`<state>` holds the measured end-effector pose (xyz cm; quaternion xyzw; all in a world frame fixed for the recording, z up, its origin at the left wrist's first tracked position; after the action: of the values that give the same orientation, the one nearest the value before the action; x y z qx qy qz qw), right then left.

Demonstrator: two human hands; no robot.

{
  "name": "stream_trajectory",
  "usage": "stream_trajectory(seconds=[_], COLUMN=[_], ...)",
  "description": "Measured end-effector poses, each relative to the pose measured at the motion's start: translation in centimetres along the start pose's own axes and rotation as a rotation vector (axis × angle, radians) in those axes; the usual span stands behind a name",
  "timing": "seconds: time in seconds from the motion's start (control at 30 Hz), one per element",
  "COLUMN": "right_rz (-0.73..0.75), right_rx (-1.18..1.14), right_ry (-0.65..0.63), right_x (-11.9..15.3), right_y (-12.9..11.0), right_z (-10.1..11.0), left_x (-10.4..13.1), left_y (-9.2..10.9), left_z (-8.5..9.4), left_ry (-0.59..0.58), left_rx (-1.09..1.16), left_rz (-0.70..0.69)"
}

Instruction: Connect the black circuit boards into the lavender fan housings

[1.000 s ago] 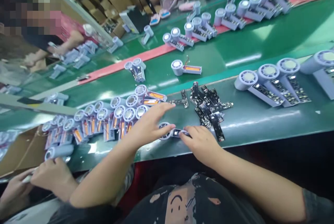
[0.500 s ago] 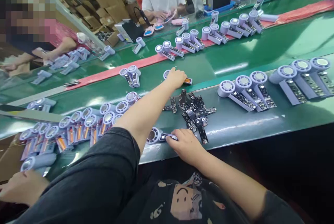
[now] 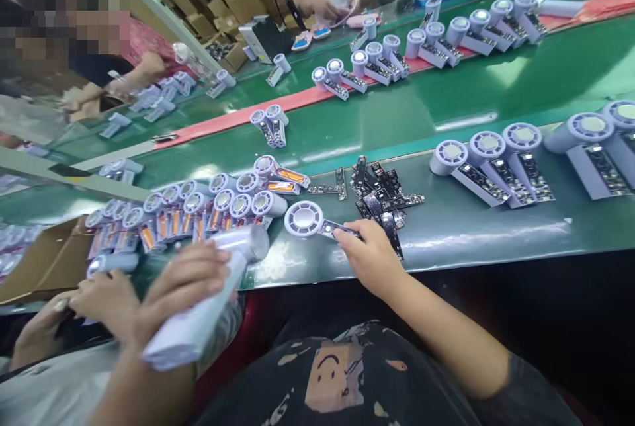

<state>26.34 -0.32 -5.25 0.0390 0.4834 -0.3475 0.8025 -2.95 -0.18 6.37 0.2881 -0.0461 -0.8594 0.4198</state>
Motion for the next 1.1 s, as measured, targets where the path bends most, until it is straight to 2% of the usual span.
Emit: stream_trajectory(seconds=[0.07,0.17,0.23,0.33,0.43,0.6,0.8,0.97,1.1], right_rz=[-0.036,-0.122,-0.213,-0.318,-0.383,-0.423,-0.453,-0.459,-0.451], right_rx=[0.017,0.187,0.334,0.489,0.561,0.574,0.547,0.551,0.556], right_ry=[0.091,0.14,0.109,0.009,-0.04,-0.058,-0.072,-0.057,-0.036], right_x=[0.0,0.8,1.8,3.4,4.4,4.3,4.2,4.5,4.6], right_y=[1.1,4.1,6.5,9.5,10.8,10.8,10.9,11.0,11.2], right_z=[2.0,5.3,7.2,8.9,9.1,8.5,8.6,8.6,8.5], left_x=[1.7,2.1,1.6,0.5,-0.7,-1.6,-0.5,0.6,1.0], left_y=[0.8,1.2,0.7,-0.4,-1.0,-1.0,-0.8,-0.5,-0.9], left_z=[-1.5,-4.6,-6.3,-7.7,-8.1,-8.6,-8.5,-7.4,-7.4], left_ry=[-0.052,-0.174,-0.182,-0.168,-0.186,-0.205,-0.191,-0.096,-0.063], left_rx=[-0.052,-0.182,-0.241,-0.282,-0.347,-0.391,-0.356,-0.267,-0.261], left_rz=[-0.104,-0.242,-0.303,-0.32,-0.344,-0.379,-0.324,-0.286,-0.255])
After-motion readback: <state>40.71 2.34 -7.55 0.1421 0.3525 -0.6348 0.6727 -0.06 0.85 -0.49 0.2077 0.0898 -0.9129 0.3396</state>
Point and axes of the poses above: each hand's wrist, its own x-axis away from the middle knuckle, its own z-axis out of the back of the hand, y = z × x, the point moved 1 cm from there along -x, towards the middle knuckle, and after that the axes turned 15 degrees about z, right-handed, at the moved point
